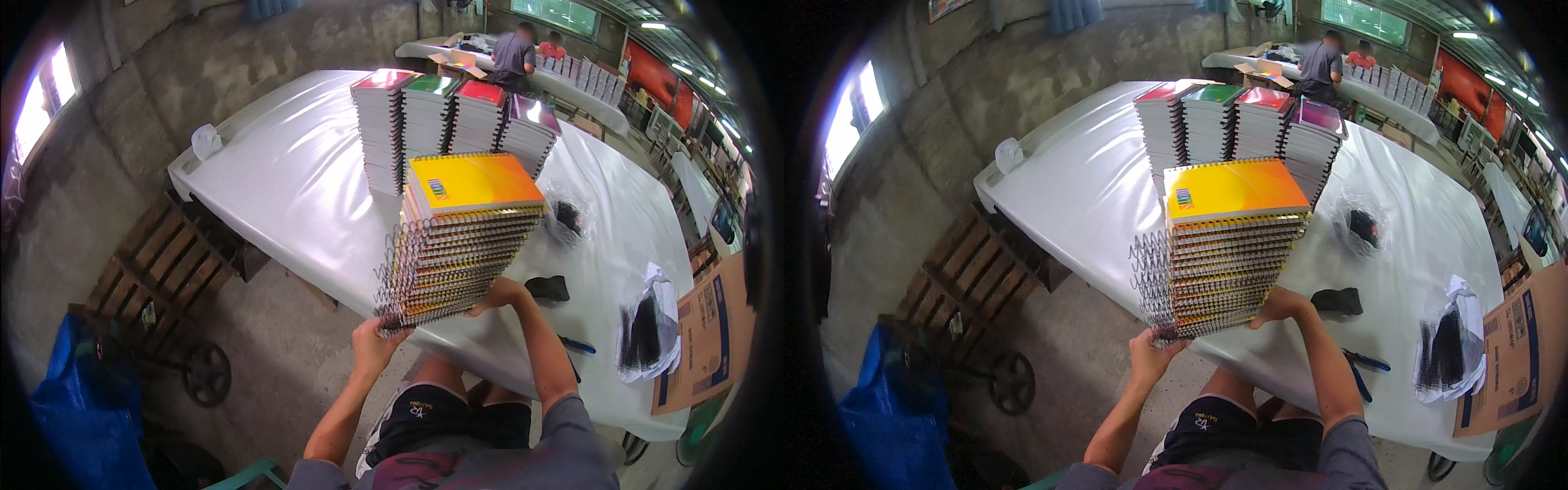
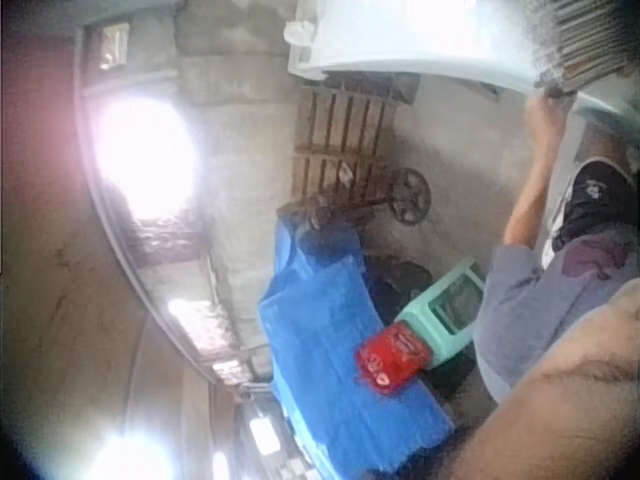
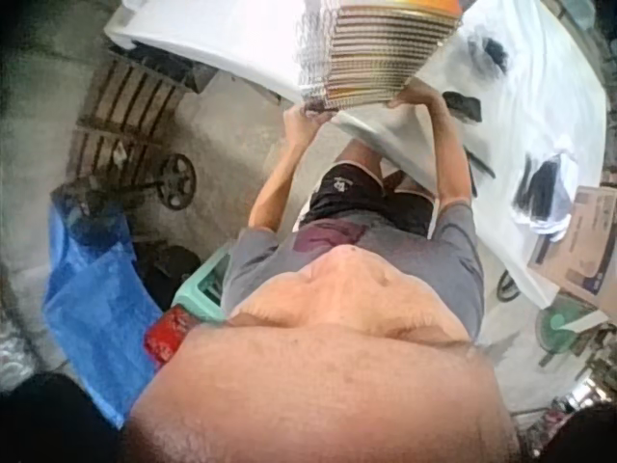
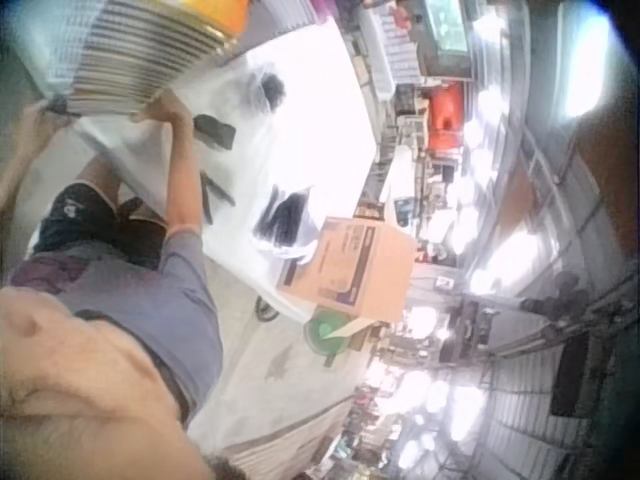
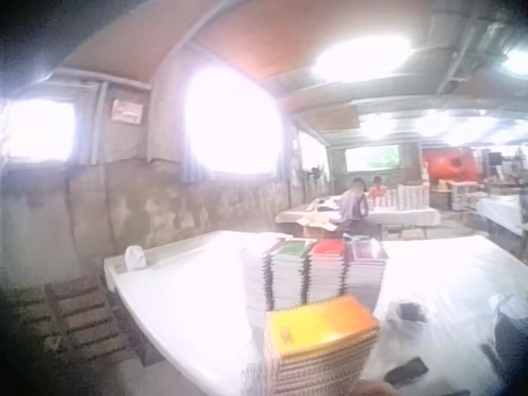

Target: The person uses pliers to cut the excess spiral wire from the edge of a stack of notebooks. They repeatedly reposition the stack and trim the wire along the binding edge, then place the trimmed pieces into a plastic bag.

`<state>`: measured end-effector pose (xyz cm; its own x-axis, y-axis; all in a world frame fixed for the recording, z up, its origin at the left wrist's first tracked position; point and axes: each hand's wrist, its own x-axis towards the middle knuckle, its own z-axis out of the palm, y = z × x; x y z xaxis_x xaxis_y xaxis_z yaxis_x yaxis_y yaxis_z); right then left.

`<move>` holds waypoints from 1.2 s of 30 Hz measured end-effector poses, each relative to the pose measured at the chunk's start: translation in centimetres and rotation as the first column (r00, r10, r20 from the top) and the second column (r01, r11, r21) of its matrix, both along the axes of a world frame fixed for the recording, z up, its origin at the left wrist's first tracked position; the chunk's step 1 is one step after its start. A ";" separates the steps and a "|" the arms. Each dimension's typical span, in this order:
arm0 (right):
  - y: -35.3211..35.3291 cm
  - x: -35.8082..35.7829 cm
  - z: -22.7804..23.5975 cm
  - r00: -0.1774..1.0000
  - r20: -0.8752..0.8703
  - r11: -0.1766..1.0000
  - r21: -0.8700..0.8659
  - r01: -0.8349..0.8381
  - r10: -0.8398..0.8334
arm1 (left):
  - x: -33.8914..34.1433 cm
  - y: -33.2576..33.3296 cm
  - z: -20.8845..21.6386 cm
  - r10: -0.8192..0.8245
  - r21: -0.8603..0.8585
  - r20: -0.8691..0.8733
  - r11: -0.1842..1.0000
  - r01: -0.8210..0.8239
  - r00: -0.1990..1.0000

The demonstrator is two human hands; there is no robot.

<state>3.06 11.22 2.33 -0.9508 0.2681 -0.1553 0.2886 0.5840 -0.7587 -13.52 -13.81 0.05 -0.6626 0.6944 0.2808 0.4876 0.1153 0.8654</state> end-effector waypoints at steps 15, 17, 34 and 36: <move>-4.2 0.1 5.1 0.863 -0.374 0.872 -0.470 0.140 -0.340 | 0.2 0.5 7.2 -0.099 0.129 -0.138 0.985 0.117 0.985; -4.1 -0.2 4.5 0.834 -0.408 0.839 -0.532 0.114 -0.372 | 0.8 0.4 6.3 -0.057 0.202 -0.074 0.977 0.071 0.996; -3.4 -0.7 4.6 0.865 -0.422 0.866 -0.499 0.026 -0.270 | 2.4 1.1 5.2 0.028 0.363 0.088 0.930 -0.058 0.996; -3.5 -0.8 4.5 0.854 -0.443 0.859 -0.512 0.010 -0.274 | 2.7 1.0 5.5 0.037 0.372 0.105 0.925 -0.074 0.994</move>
<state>2.28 7.69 6.82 -0.8896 0.4240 0.1695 -0.1428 0.0943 -0.9852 -10.82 -12.77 5.55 -0.7330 0.5121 0.4478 0.4040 -0.2019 0.8922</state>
